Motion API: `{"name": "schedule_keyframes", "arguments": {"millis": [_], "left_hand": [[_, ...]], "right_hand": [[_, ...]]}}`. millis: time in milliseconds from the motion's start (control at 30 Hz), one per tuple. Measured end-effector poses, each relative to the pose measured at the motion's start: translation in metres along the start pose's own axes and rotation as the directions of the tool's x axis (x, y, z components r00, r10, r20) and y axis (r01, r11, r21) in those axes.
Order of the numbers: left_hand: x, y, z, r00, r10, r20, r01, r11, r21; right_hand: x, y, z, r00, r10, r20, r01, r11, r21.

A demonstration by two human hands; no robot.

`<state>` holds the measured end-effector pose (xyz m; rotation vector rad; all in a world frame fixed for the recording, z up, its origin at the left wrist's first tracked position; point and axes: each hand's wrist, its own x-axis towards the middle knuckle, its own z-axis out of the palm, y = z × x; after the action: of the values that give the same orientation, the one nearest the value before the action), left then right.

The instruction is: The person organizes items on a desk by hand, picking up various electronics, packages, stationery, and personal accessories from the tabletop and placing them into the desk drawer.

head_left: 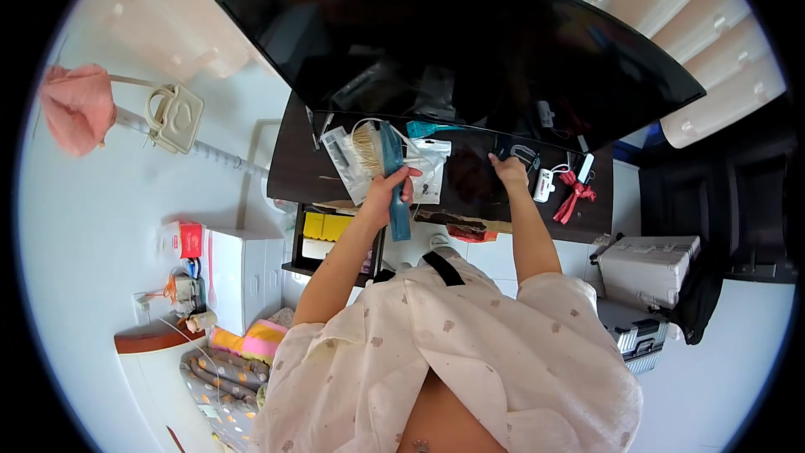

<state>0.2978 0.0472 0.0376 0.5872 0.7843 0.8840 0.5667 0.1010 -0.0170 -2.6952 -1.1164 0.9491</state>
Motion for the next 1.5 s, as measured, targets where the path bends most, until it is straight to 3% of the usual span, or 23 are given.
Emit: {"name": "schedule_keyframes", "arguments": {"millis": [167, 300, 367, 433, 500, 567, 633, 700, 767, 833, 900, 933, 967, 1033, 1067, 1133, 1167, 1233, 1300, 1333, 1367, 1433, 1500], "left_hand": [[-0.018, 0.005, -0.005, 0.991, -0.124, -0.055, 0.125, 0.992, 0.017], [-0.024, 0.0, -0.014, 0.974, -0.222, -0.042, 0.22, 0.974, -0.044], [-0.021, -0.011, -0.03, 0.967, -0.254, 0.016, 0.255, 0.963, -0.083], [-0.019, -0.018, -0.039, 0.973, -0.22, 0.071, 0.221, 0.975, -0.014], [-0.014, -0.028, -0.042, 0.972, -0.235, 0.031, 0.237, 0.964, -0.121], [-0.009, -0.036, -0.045, 0.983, -0.181, 0.01, 0.182, 0.978, -0.105], [-0.007, -0.04, -0.039, 0.986, -0.167, 0.0, 0.165, 0.97, -0.178], [-0.005, -0.044, -0.03, 0.994, -0.11, 0.02, 0.112, 0.963, -0.246], [-0.006, -0.047, -0.022, 0.998, -0.06, 0.036, 0.067, 0.966, -0.251], [-0.01, -0.049, -0.015, 0.995, -0.041, -0.091, 0.011, 0.951, -0.308], [-0.012, -0.068, -0.038, 0.988, -0.06, -0.142, 0.006, 0.934, -0.356], [-0.021, -0.063, -0.04, 0.976, 0.012, -0.217, -0.086, 0.937, -0.338], [-0.029, -0.06, -0.046, 0.953, 0.083, -0.29, -0.176, 0.934, -0.311], [-0.046, -0.068, -0.086, 0.949, 0.124, -0.289, -0.215, 0.926, -0.309], [-0.055, -0.071, -0.105, 0.939, 0.109, -0.326, -0.217, 0.923, -0.318], [-0.082, -0.059, -0.123, 0.906, 0.135, -0.4, -0.283, 0.897, -0.339], [-0.105, -0.046, -0.129, 0.875, 0.169, -0.454, -0.349, 0.869, -0.35], [-0.119, -0.052, -0.163, 0.862, 0.031, -0.506, -0.15, 0.969, -0.197], [-0.127, -0.071, -0.182, 0.861, 0.213, -0.462, -0.154, 0.974, 0.164], [-0.128, -0.074, -0.178, 0.891, 0.11, -0.441, -0.01, 0.975, 0.224], [-0.13, -0.077, -0.174, 0.932, 0.113, -0.345, 0.092, 0.846, 0.525], [-0.126, -0.101, -0.166, 0.96, 0.203, -0.196, -0.025, 0.752, 0.659], [-0.118, -0.118, -0.166, 0.956, 0.227, -0.188, -0.009, 0.661, 0.751]], "right_hand": [[0.037, 0.013, 0.029, 1.0, 0.008, 0.013, -0.008, 0.998, 0.06], [0.038, 0.022, 0.013, 0.977, -0.158, -0.146, 0.167, 0.985, 0.053], [0.04, 0.027, -0.001, 0.985, -0.172, 0.029, 0.167, 0.978, 0.123], [0.038, 0.035, -0.018, 0.971, -0.237, 0.041, 0.238, 0.971, -0.016], [0.039, 0.046, -0.028, 0.829, -0.56, -0.009, 0.515, 0.769, -0.379], [0.013, 0.045, -0.041, 0.773, -0.634, -0.01, 0.585, 0.719, -0.374], [-0.023, 0.029, -0.04, 0.775, -0.628, -0.064, 0.607, 0.769, -0.201], [-0.033, 0.022, -0.003, 0.778, -0.628, 0.011, 0.569, 0.714, 0.408], [-0.09, -0.014, 0.008, 0.741, -0.639, 0.206, 0.44, 0.693, 0.571], [-0.105, -0.03, 0.052, 0.621, -0.743, 0.249, 0.527, 0.631, 0.569], [-0.145, -0.054, 0.074, 0.604, -0.79, 0.106, 0.705, 0.591, 0.392], [-0.146, -0.062, 0.085, 0.534, -0.813, 0.233, 0.773, 0.581, 0.255], [-0.142, -0.062, 0.107, 0.388, -0.908, 0.159, 0.88, 0.416, 0.228], [-0.17, -0.083, 0.103, 0.427, -0.763, 0.485, 0.687, 0.622, 0.375], [-0.17, -0.085, 0.113, 0.417, -0.759, 0.5, 0.686, 0.624, 0.374], [-0.163, -0.092, 0.134, 0.234, -0.719, 0.654, 0.477, 0.671, 0.567], [-0.164, -0.095, 0.149, 0.264, -0.727, 0.633, 0.529, 0.658, 0.536], [-0.18, -0.1, 0.145, 0.281, -0.598, 0.75, 0.536, 0.746, 0.394], [-0.192, -0.088, 0.167, 0.271, -0.613, 0.742, 0.497, 0.75, 0.437], [-0.196, -0.081, 0.18, 0.271, -0.633, 0.725, 0.456, 0.748, 0.482], [-0.197, -0.078, 0.191, 0.268, -0.627, 0.732, 0.457, 0.751, 0.476], [-0.195, -0.067, 0.216, 0.195, -0.449, 0.872, 0.208, 0.888, 0.411], [-0.194, -0.046, 0.239, 0.294, -0.438, 0.849, 0.152, 0.899, 0.411]]}}
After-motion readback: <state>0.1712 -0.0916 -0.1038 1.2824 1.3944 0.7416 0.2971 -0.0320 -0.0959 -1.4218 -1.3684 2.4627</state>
